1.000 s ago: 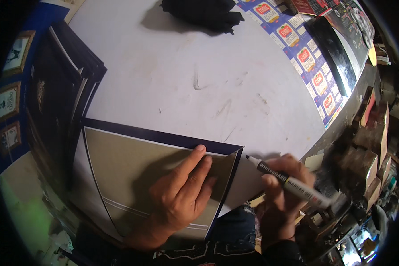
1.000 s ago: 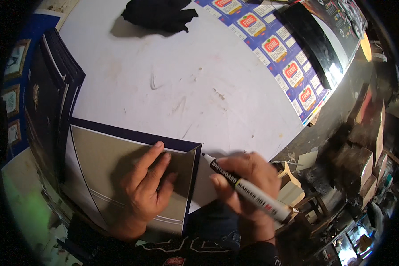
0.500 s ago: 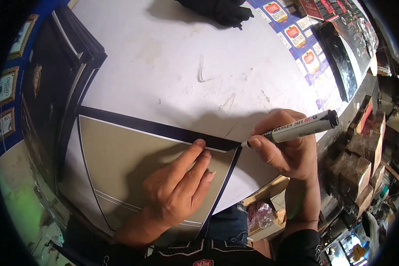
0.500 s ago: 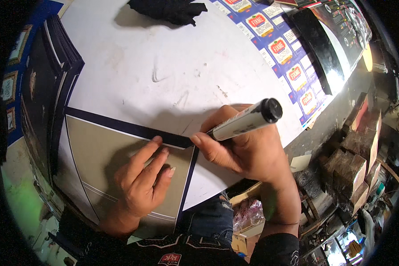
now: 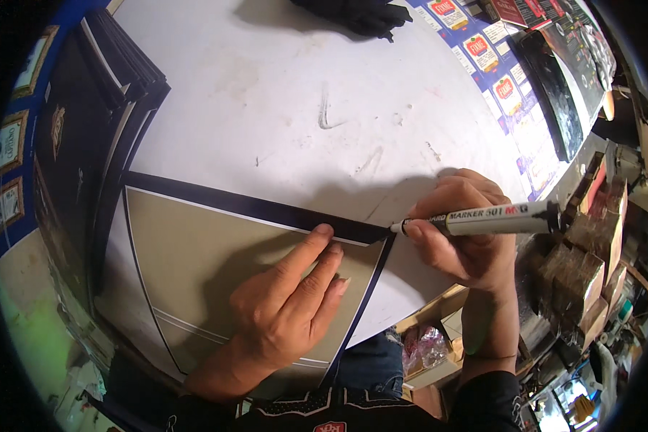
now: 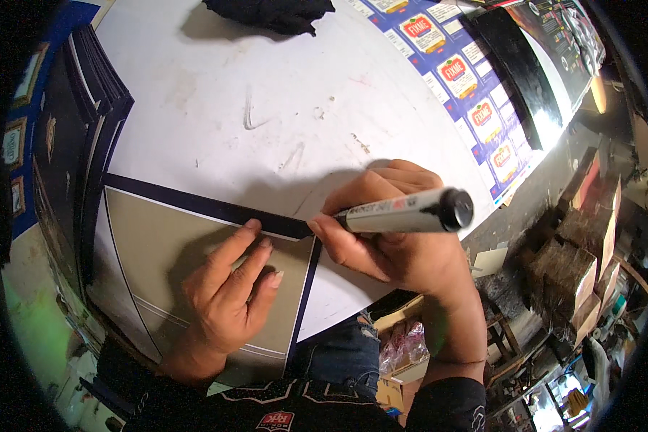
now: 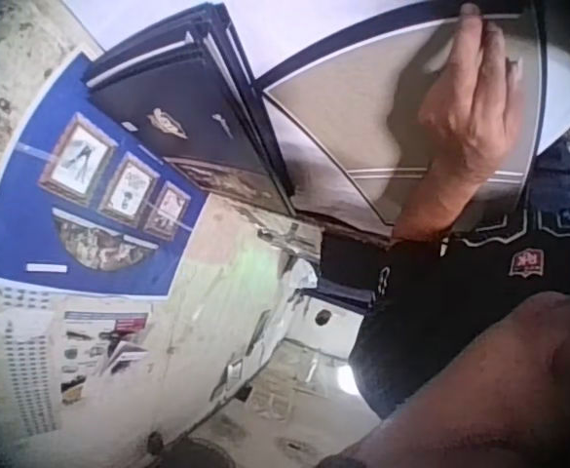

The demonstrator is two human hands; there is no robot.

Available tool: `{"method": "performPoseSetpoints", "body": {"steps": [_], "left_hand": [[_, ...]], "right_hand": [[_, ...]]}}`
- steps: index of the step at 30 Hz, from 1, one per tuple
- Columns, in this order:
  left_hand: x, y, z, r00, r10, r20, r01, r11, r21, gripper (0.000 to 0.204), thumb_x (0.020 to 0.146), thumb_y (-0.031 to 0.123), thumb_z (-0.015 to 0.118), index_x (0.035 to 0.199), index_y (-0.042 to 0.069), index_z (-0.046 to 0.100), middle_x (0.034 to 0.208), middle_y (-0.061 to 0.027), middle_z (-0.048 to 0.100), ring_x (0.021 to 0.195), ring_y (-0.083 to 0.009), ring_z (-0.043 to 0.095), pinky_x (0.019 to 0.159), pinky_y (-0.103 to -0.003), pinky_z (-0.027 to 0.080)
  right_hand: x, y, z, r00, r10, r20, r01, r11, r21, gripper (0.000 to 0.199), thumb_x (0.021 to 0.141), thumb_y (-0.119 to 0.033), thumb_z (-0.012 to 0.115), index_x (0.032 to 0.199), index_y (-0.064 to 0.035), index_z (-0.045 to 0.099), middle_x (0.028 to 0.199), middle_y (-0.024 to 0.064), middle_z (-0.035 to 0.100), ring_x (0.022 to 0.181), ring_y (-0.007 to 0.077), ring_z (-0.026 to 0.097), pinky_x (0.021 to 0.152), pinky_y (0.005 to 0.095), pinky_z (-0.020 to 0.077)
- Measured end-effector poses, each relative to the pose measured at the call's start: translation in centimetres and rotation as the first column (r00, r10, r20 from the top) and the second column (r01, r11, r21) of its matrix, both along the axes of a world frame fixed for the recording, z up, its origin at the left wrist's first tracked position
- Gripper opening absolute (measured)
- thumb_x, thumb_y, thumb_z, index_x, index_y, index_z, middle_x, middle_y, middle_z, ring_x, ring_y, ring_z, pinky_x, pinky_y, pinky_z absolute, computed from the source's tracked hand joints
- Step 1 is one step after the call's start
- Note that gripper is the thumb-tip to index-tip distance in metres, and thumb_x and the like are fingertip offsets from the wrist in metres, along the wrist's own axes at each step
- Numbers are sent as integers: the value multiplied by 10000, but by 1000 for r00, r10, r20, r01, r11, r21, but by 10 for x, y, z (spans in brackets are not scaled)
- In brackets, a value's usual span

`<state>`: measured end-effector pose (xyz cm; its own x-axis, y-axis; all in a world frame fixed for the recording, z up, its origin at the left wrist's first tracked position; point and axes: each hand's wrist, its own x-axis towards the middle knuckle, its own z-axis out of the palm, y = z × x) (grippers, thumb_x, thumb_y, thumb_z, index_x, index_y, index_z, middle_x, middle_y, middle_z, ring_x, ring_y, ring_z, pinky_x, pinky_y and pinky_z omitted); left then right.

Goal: The person marks the edges and corners of a cardboard book cover using a marker, folds the cover at the creases, and stacks it with other items.

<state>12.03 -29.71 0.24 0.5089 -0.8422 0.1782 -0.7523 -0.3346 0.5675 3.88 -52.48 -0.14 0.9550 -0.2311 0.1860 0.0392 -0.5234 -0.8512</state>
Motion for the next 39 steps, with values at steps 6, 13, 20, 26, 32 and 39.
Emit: {"method": "performPoseSetpoints", "body": {"steps": [6,13,20,26,32,39], "left_hand": [[0,-1,2,1000,-1,-1,1,1000,15,276,785,134,723,1034,15,718,1171,-116,661,686,-163,675,563,-257,528],[0,1,6,1000,-9,-30,10,999,47,312,748,107,734,1044,9,710,1205,-110,645,714,-167,683,571,-258,533],[2,0,3,999,-18,-46,19,999,27,323,747,86,726,1052,-18,696,1230,-120,630,751,-181,692,594,-269,545],[3,1,9,999,-6,-46,8,1000,29,311,751,83,723,1049,0,701,1223,-102,635,748,-176,688,597,-269,541],[-8,3,7,998,53,27,-51,997,-52,260,778,104,710,1030,38,703,1189,-65,647,726,-171,683,625,-279,544],[-8,15,12,998,22,-51,-30,984,-176,222,860,167,657,1046,48,680,1198,-66,638,867,-249,689,716,-344,563]], "right_hand": [[-3,-3,0,999,-19,44,22,998,-66,185,721,-166,776,720,-119,597,612,18,600,491,189,544,526,313,408],[-41,73,3,856,-516,37,517,853,-69,209,822,-268,713,792,-87,612,612,30,579,528,172,538,524,323,389],[-43,75,-8,881,-472,35,473,879,-53,232,817,-172,735,919,-54,564,653,67,583,561,227,547,555,341,410],[-45,80,-7,825,-565,-11,564,825,-40,184,873,-151,678,928,-23,557,642,83,561,560,201,550,538,301,429],[-52,91,-6,589,-807,49,733,559,388,181,941,-104,561,1053,33,525,806,100,608,669,132,590,628,264,487],[-47,48,14,792,-594,-140,584,670,459,300,982,-135,537,1239,18,511,995,126,663,805,150,621,755,269,489]]}}
